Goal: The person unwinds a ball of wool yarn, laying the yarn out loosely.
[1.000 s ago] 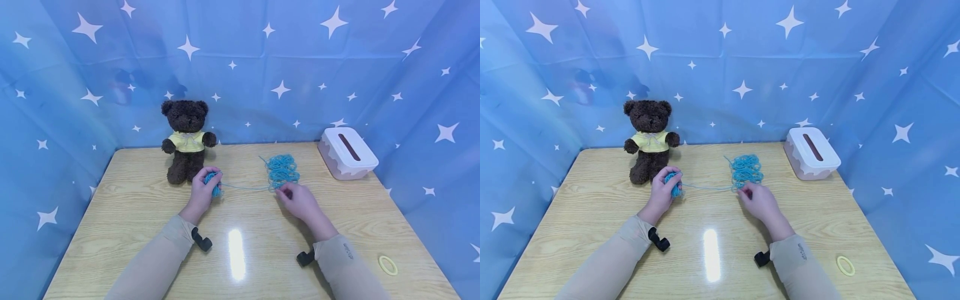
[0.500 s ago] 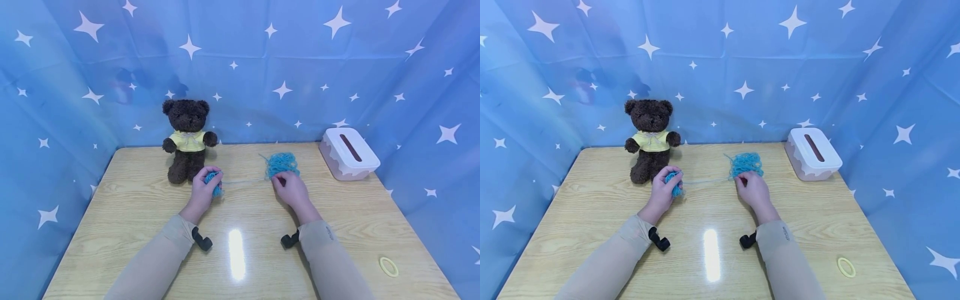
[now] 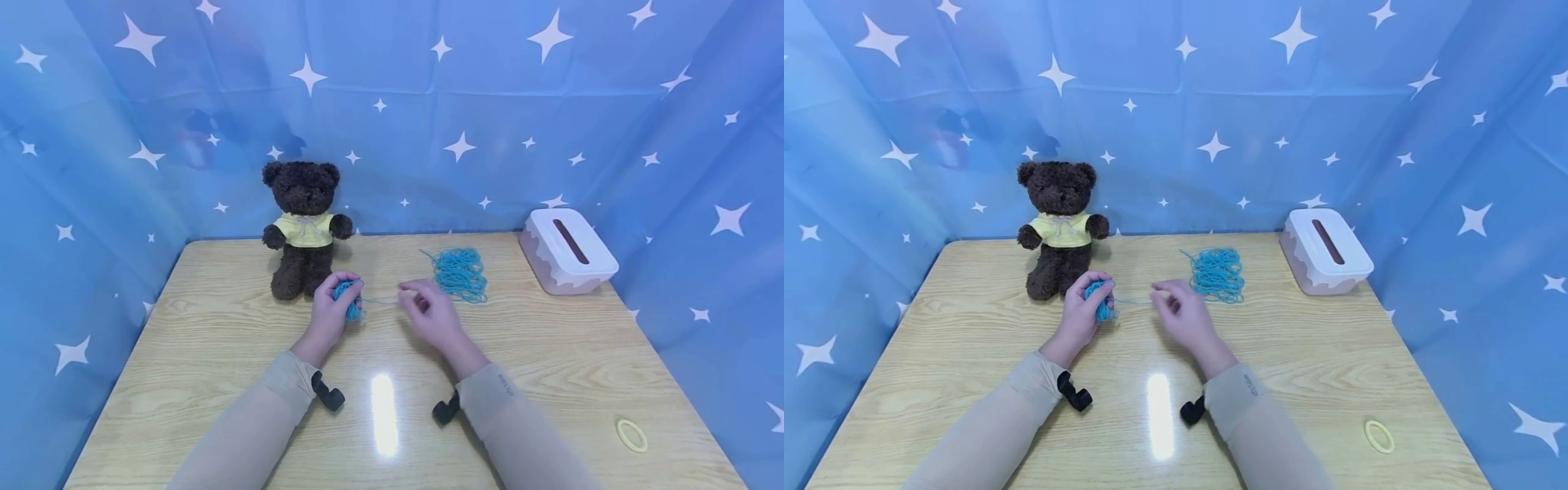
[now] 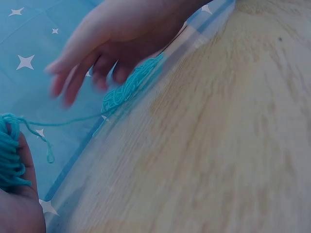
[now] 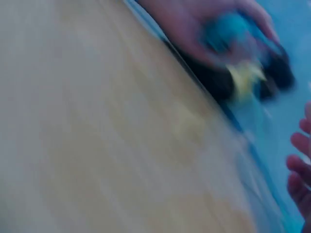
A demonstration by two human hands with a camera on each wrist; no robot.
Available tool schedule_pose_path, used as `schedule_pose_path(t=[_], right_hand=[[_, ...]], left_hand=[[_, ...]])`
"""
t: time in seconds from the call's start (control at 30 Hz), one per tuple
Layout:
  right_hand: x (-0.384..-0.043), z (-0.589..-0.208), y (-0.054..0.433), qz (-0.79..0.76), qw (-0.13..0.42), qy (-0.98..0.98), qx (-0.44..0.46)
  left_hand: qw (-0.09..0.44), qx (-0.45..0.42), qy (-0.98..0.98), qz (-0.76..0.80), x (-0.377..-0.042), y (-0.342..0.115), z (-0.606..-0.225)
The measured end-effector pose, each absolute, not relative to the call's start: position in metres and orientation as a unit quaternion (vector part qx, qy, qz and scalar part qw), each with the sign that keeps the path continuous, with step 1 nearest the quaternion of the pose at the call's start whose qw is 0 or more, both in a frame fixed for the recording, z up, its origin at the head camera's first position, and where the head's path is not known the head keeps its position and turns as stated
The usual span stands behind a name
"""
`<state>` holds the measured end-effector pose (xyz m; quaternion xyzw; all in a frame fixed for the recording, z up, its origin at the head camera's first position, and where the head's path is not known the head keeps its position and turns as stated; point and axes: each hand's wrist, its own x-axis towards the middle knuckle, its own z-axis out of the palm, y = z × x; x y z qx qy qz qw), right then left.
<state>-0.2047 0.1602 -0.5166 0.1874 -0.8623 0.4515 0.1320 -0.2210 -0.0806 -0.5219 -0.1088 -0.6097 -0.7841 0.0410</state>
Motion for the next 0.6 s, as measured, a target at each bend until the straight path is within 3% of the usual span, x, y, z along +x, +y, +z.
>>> schedule_pose_path(t=[0.1,0.17,0.37,0.6], right_hand=[[-0.198,-0.515,0.128,0.456,0.074,-0.864,0.201],[-0.195,-0.514,0.112,0.445,0.065,-0.87,0.201],[-0.193,-0.513,0.1,0.426,0.142,-0.871,0.2],[-0.199,-0.521,0.124,0.46,0.231,-0.835,0.195]], left_hand=[[0.038,-0.114,-0.611,-0.783,-0.222,-0.08,-0.522],[0.038,-0.117,-0.61,-0.783,-0.222,-0.08,-0.521],[0.04,-0.117,-0.613,-0.781,-0.223,-0.078,-0.522],[0.051,-0.111,-0.622,-0.774,-0.222,-0.081,-0.523]])
